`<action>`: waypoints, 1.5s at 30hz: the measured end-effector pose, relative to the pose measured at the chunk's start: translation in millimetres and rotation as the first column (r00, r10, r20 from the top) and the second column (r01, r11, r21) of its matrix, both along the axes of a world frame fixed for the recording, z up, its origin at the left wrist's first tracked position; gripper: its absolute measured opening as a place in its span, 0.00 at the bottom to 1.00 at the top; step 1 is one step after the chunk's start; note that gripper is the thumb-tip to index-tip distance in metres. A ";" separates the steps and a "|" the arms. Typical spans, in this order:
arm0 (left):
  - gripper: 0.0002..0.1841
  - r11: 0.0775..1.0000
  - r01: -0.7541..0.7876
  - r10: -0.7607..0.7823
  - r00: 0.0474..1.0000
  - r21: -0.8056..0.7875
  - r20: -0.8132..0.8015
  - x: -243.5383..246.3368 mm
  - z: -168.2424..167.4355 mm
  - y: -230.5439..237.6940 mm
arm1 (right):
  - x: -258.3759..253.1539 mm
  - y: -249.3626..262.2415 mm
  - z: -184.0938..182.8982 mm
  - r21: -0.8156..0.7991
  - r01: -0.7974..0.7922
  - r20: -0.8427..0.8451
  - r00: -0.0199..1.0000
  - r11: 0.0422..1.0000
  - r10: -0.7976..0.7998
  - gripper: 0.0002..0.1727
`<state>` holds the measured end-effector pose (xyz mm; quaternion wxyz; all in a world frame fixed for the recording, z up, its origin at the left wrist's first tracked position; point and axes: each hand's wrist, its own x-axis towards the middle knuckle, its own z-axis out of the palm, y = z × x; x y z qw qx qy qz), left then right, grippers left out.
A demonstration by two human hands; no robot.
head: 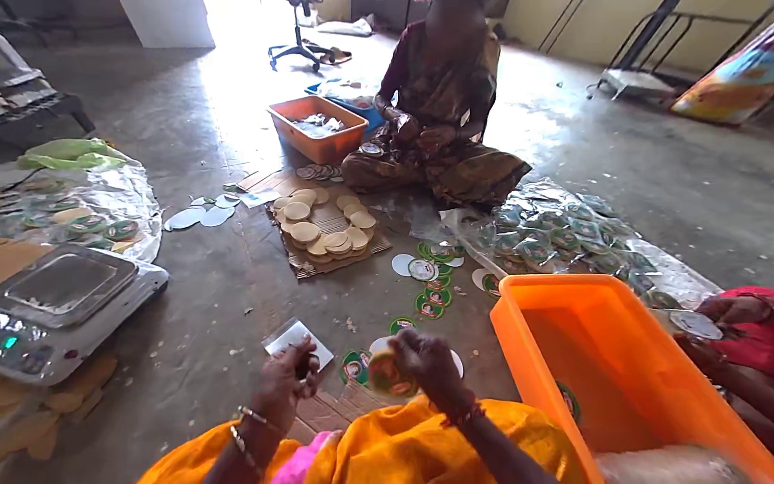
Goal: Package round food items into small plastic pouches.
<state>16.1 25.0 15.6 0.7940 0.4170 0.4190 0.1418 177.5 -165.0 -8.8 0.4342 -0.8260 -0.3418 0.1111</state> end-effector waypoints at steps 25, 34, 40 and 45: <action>0.17 0.932 -0.318 0.353 0.906 0.175 -0.233 31.1 -59.7 61.9 | 140.5 64.9 -86.2 0.017 0.097 -0.379 0.922 0.995 -0.084 0.15; 0.25 0.791 -0.608 0.612 0.787 0.070 -0.083 7.0 -29.7 82.3 | -26.4 202.2 -126.2 -0.611 -0.213 -0.134 0.977 0.762 0.165 0.43; 0.21 0.710 -0.701 0.701 0.713 -0.070 -0.018 -0.1 -15.7 98.7 | -14.5 208.0 -131.2 -0.591 -0.113 -0.139 0.990 0.799 0.037 0.14; 0.16 0.703 -0.706 0.709 0.705 -0.078 0.011 -2.9 -15.9 102.8 | -7.2 196.6 -136.3 -0.571 -0.152 -0.026 0.985 0.807 0.168 0.21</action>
